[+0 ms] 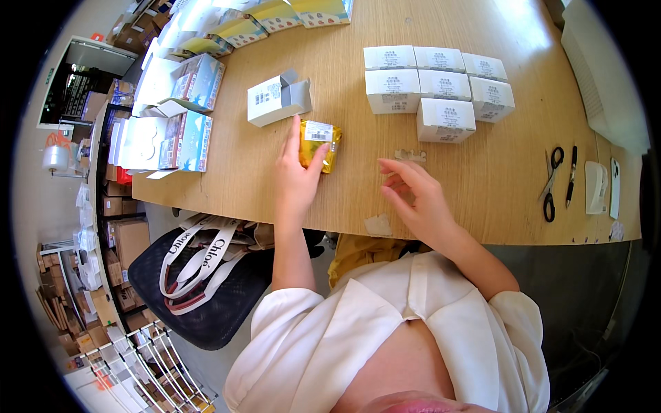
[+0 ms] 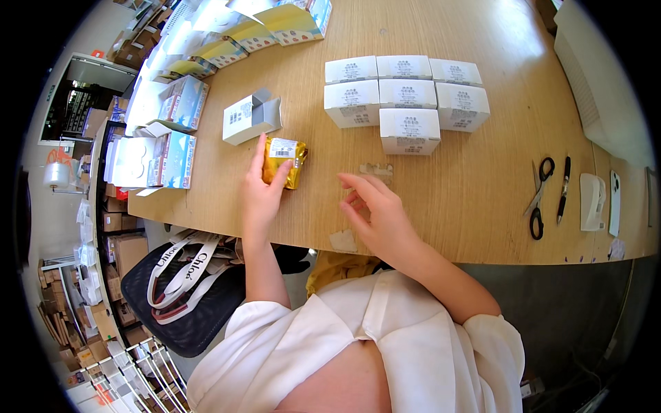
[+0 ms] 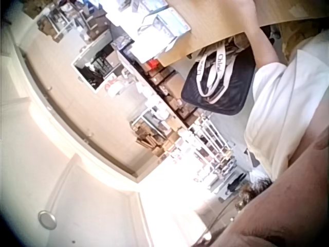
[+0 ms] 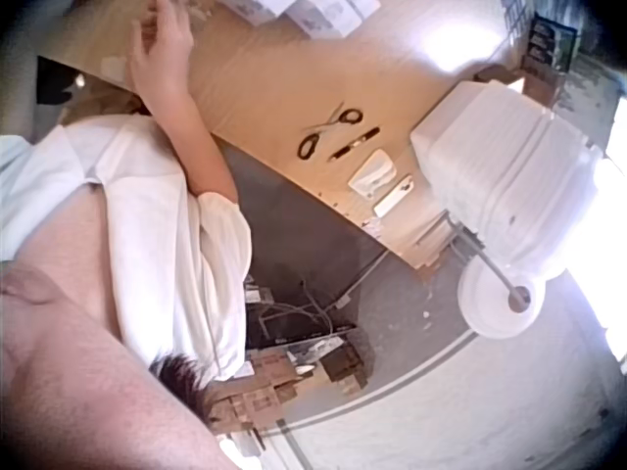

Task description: The person unpacks several small white boxes from larger display boxes on a table. They arrange the small boxes in rows, then use scissors to cut the tape on some of them. The person opens the boxes to reveal gold foil-wrapped items inside and places them on the table.

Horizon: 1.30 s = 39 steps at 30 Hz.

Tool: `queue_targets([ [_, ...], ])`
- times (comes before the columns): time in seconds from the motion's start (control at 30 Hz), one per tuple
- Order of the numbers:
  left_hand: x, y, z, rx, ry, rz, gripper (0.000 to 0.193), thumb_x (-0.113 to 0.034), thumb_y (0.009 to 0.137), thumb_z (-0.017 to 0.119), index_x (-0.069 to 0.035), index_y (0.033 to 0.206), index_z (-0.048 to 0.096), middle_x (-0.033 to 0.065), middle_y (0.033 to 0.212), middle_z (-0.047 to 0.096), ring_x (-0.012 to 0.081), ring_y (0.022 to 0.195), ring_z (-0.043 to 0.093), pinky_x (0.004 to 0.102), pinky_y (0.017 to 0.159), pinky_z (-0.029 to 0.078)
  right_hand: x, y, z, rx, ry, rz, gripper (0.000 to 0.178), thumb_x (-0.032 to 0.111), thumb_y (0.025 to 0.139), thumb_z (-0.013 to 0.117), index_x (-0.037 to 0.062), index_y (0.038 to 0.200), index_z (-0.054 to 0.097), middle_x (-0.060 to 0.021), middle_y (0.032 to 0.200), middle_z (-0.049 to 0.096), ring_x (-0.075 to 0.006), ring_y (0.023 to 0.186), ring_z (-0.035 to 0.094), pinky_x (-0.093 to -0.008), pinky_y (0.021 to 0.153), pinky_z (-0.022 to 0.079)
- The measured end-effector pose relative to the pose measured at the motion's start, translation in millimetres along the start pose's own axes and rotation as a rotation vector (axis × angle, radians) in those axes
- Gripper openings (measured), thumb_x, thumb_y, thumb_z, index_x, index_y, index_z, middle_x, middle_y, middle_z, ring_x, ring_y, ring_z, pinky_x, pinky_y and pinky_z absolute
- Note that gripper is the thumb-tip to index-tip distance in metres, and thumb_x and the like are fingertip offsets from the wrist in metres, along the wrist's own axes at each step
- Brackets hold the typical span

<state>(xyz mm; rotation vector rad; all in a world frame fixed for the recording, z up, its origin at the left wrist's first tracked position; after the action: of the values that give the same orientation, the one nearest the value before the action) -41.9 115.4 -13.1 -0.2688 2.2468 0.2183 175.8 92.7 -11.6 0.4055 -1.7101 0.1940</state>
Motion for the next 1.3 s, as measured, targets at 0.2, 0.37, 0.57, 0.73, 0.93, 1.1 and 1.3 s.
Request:
queue_targets([
  [0.2, -17.5, -11.0, 12.4, -0.063, 0.159, 0.211, 0.067, -0.027, 0.087, 0.067, 0.001, 0.140, 0.037, 0.0239, 0.134, 0.049, 0.0364, 0.121, 0.050, 0.0397, 0.100, 0.042, -3.9, 4.4, 18.5, 0.076, -0.004, -0.004, 0.051, 0.001, 0.085, 0.063, -0.0051, 0.132, 0.043, -0.0218, 0.123, 0.053, -0.0328, 0.108, 0.058, -0.0362, 0.089, 0.050],
  [0.37, -3.6, -17.2, -0.8, -0.299, 0.066, 0.153, 0.068, -0.028, 0.087, 0.068, 0.003, 0.139, 0.037, 0.0241, 0.137, 0.045, 0.0365, 0.126, 0.045, 0.0408, 0.103, 0.038, 6.0, 15.9, 21.6, 0.127, -0.110, -0.023, 0.055, 0.002, 0.088, 0.061, -0.0025, 0.138, 0.039, -0.0209, 0.137, 0.044, -0.0298, 0.122, 0.051, -0.0353, 0.100, 0.044],
  [0.57, 21.1, -10.7, 7.8, -0.007, -0.229, -0.008, 0.058, -0.029, 0.091, 0.062, 0.002, 0.136, 0.044, 0.0252, 0.136, 0.042, 0.0373, 0.128, 0.039, 0.0443, 0.106, 0.032, 22.6, 24.2, 47.3, 0.166, -0.364, -0.284, 0.055, 0.001, 0.085, 0.057, -0.0058, 0.136, 0.039, -0.0311, 0.144, 0.030, -0.0439, 0.132, 0.035, -0.0426, 0.106, 0.037],
  [0.73, -12.7, -24.3, 16.3, -0.112, 0.165, 0.155, 0.051, -0.027, 0.094, 0.055, -0.001, 0.137, 0.045, 0.0261, 0.139, 0.037, 0.0401, 0.126, 0.038, 0.0462, 0.105, 0.032, 13.7, 21.7, 68.1, 0.238, -0.793, -0.398, 0.057, 0.000, 0.080, 0.055, -0.0173, 0.132, 0.037, -0.0421, 0.138, 0.027, -0.0514, 0.134, 0.028, -0.0467, 0.110, 0.029],
  [0.93, -13.9, -31.5, 13.4, -0.232, 0.264, 0.273, 0.049, -0.021, 0.096, 0.050, 0.001, 0.138, 0.042, 0.0249, 0.144, 0.035, 0.0417, 0.132, 0.033, 0.0471, 0.107, 0.030, 11.1, 18.7, 63.4, 0.244, -0.745, -0.323, 0.061, -0.001, 0.082, 0.058, -0.0182, 0.134, 0.031, -0.0403, 0.143, 0.019, -0.0501, 0.136, 0.024, -0.0453, 0.111, 0.029],
  [1.1, -21.3, -35.9, 27.8, -0.152, 0.358, 0.337, 0.048, -0.014, 0.096, 0.046, 0.004, 0.140, 0.038, 0.0217, 0.142, 0.042, 0.0383, 0.135, 0.034, 0.0448, 0.110, 0.027, 9.7, 18.8, 62.1, 0.246, -0.771, -0.324, 0.058, -0.005, 0.078, 0.051, -0.0219, 0.131, 0.031, -0.0453, 0.138, 0.022, -0.0542, 0.133, 0.026, -0.0467, 0.111, 0.028],
  [1.3, 16.3, -33.1, -1.8, -0.336, -0.183, 0.118, 0.043, -0.016, 0.100, 0.040, 0.005, 0.137, 0.040, 0.0229, 0.140, 0.044, 0.0326, 0.131, 0.042, 0.0397, 0.108, 0.033, 11.1, 20.5, 60.0, 0.205, -0.726, -0.291, 0.057, -0.002, 0.081, 0.051, -0.0172, 0.133, 0.033, -0.0429, 0.140, 0.023, -0.0539, 0.133, 0.026, -0.0511, 0.110, 0.028],
])
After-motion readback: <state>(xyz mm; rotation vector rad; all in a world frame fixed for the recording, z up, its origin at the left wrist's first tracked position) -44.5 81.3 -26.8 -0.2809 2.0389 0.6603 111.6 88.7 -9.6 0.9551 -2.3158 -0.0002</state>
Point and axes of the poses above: each hand's wrist, its own y-axis towards the middle knuckle, its own z-axis out of the palm, x = y × z, the point moved 7 cm from there along y, towards the middle knuckle
